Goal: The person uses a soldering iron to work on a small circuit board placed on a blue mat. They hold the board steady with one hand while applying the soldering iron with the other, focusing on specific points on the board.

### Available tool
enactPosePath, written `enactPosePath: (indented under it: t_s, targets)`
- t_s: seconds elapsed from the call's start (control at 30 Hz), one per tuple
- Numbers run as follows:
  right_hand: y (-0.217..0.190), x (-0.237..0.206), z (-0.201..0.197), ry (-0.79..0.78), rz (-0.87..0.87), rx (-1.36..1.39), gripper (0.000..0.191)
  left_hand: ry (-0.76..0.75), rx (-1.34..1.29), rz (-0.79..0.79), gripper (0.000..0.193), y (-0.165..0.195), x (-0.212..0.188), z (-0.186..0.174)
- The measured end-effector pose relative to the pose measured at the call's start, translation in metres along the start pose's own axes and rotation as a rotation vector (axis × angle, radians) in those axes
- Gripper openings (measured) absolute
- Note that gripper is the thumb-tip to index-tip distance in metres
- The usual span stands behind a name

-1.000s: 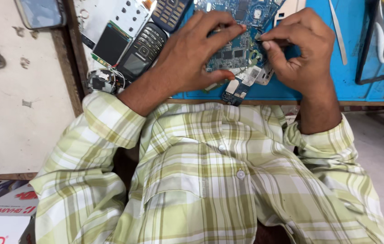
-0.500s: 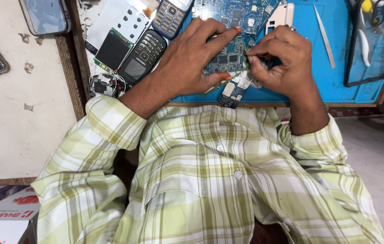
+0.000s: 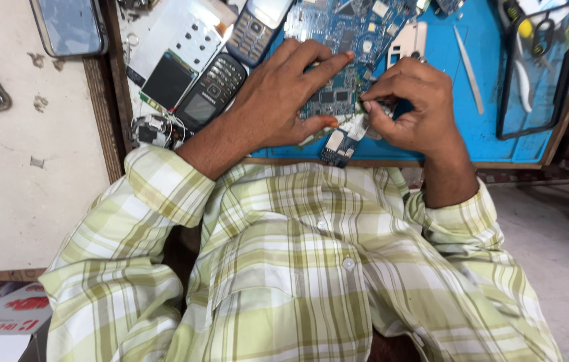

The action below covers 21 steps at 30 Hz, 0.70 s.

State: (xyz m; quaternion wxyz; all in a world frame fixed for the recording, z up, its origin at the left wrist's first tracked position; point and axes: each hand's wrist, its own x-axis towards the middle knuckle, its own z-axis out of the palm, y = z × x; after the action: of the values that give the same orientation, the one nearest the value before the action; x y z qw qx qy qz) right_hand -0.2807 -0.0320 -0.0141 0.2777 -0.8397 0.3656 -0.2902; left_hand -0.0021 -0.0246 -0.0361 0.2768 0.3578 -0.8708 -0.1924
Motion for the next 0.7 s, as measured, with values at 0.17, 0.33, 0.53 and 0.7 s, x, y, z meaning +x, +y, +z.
enactPosePath:
  t_s: [0.17, 0.33, 0.53, 0.7]
  targets:
    - [-0.003, -0.003, 0.001, 0.010, -0.030, -0.045, 0.013, 0.018, 0.058, 0.038, 0.091, -0.002, 0.000, -0.001]
    - [-0.005, -0.002, 0.006, 0.032, -0.021, -0.059, 0.014, 0.003, 0.079, 0.048, 0.089, -0.003, 0.001, -0.003]
    - [-0.003, 0.001, 0.011, 0.042, -0.007, -0.073, 0.014, 0.014, 0.052, 0.051, 0.088, -0.005, 0.001, -0.006]
    - [0.000, 0.000, 0.010, 0.009, -0.053, -0.102, 0.014, 0.002, 0.053, 0.042, 0.089, -0.006, 0.000, -0.005]
